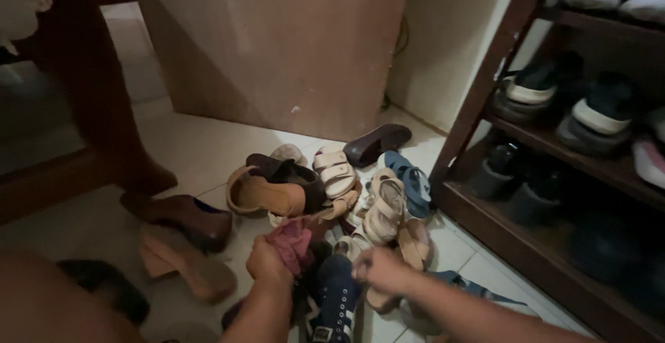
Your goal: The person sits on the floor and wipes several pairs of shoes with a pink cloth. They pick up a pair of white sneakers, wipe them, and place them on a wooden shoe rack. They repeat this process with a pair of beige sneakers and a pair of white sandals, organizing them on the rack as they finish.
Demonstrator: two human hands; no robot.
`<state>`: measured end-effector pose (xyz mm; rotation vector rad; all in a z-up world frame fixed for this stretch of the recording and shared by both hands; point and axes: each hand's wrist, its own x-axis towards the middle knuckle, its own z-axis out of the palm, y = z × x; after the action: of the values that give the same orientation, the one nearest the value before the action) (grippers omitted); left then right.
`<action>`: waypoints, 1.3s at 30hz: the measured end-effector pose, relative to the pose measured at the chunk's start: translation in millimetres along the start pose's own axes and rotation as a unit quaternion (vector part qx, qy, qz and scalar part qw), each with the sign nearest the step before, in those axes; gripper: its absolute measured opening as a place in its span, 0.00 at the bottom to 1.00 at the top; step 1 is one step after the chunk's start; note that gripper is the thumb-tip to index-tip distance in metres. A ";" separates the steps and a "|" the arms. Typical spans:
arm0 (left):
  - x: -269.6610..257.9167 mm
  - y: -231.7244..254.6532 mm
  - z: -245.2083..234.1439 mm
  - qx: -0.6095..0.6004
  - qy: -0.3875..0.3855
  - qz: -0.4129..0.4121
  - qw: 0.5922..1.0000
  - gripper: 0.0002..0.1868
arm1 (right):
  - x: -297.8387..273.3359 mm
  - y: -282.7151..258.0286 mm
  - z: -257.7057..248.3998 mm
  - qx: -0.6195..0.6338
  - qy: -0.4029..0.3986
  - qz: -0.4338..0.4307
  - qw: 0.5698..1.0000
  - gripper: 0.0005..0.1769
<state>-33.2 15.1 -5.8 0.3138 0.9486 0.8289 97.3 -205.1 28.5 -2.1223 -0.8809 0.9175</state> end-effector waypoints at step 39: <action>43.1 49.7 56.3 0.853 -0.075 0.142 0.496 0.18 | 84.4 4.9 -97.0 -0.171 0.174 0.133 0.961 0.29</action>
<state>2.1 86.0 29.2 2.3001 1.2737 -0.2271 219.9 -171.1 47.8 -2.6451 -0.6127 0.5104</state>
